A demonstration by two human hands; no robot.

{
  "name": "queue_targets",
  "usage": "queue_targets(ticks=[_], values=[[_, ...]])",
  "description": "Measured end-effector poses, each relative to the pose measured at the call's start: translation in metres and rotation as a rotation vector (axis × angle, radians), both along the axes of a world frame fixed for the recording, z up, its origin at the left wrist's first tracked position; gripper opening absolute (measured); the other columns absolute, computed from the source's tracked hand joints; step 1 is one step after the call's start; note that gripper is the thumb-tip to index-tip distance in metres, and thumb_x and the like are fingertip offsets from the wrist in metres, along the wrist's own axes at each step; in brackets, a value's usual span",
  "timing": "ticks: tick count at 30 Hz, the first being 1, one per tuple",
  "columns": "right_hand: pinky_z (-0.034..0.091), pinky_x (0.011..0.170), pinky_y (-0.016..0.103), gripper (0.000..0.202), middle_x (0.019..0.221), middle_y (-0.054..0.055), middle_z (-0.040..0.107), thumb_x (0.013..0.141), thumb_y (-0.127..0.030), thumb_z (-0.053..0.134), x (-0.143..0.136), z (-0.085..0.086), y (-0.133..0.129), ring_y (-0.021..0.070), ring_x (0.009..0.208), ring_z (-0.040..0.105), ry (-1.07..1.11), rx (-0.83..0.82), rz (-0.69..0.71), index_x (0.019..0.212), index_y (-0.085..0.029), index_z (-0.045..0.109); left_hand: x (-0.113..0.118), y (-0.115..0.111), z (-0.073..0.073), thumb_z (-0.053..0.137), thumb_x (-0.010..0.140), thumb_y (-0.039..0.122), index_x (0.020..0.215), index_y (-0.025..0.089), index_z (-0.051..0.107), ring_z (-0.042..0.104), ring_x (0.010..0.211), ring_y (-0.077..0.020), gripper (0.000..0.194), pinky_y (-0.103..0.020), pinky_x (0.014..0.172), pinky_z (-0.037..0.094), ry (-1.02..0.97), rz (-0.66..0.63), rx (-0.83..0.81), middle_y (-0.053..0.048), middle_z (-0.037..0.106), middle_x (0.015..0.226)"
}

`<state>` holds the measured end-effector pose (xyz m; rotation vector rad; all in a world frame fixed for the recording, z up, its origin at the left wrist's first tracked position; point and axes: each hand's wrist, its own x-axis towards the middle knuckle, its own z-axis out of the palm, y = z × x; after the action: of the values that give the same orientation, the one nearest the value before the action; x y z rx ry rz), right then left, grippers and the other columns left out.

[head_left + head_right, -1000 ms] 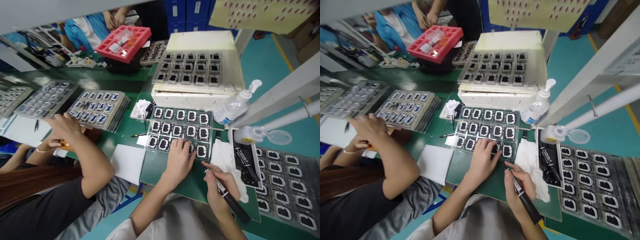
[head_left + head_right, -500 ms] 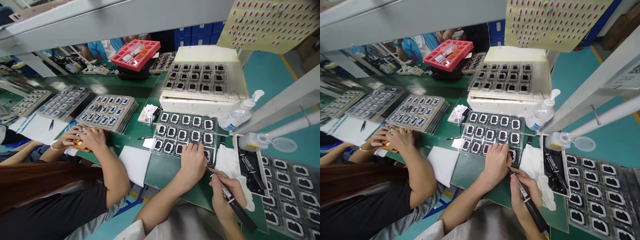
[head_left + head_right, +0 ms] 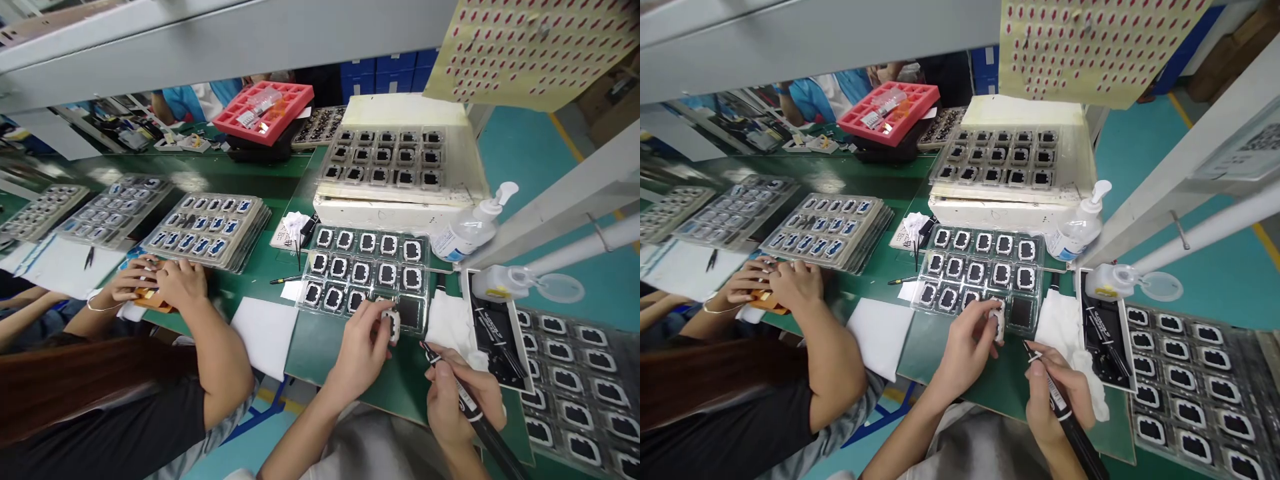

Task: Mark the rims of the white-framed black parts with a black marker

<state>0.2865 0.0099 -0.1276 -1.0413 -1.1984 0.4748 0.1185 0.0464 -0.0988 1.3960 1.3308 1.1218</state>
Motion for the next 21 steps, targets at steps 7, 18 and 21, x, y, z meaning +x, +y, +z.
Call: queue_targets(ticks=[7,18,21], values=[[0.069,0.078,0.038,0.011,0.087,0.005,0.070,0.112,-0.016,0.078,-0.004,0.000,-0.001,0.0324,0.096,0.080,-0.017,-0.034,0.084,0.110,-0.018,0.068,-0.004,-0.025,-0.013,0.063,0.113,0.034,0.135,0.019,0.075,0.074,0.069,-0.0133,0.029,-0.025,0.065,0.060,-0.262,0.003,-0.239,-0.009,0.071,0.107],[0.071,0.091,0.041,0.013,0.122,0.013,0.076,0.115,-0.021,0.075,-0.007,0.003,-0.002,0.0304,0.111,0.079,-0.162,-0.205,0.145,0.107,-0.018,0.066,-0.006,-0.036,-0.031,0.086,0.095,0.018,0.137,0.020,0.075,0.079,0.104,-0.0180,0.043,-0.031,0.098,0.069,-0.354,-0.054,-0.162,-0.010,0.073,0.123],[0.071,0.092,0.042,0.012,0.113,0.009,0.078,0.113,-0.016,0.073,-0.010,0.010,0.003,0.0305,0.108,0.080,-0.212,-0.164,0.159,0.103,-0.020,0.066,-0.007,-0.036,-0.032,0.084,0.097,0.019,0.137,0.020,0.074,0.080,0.102,-0.0179,0.041,-0.032,0.100,0.069,-0.294,-0.057,-0.173,-0.009,0.077,0.121]])
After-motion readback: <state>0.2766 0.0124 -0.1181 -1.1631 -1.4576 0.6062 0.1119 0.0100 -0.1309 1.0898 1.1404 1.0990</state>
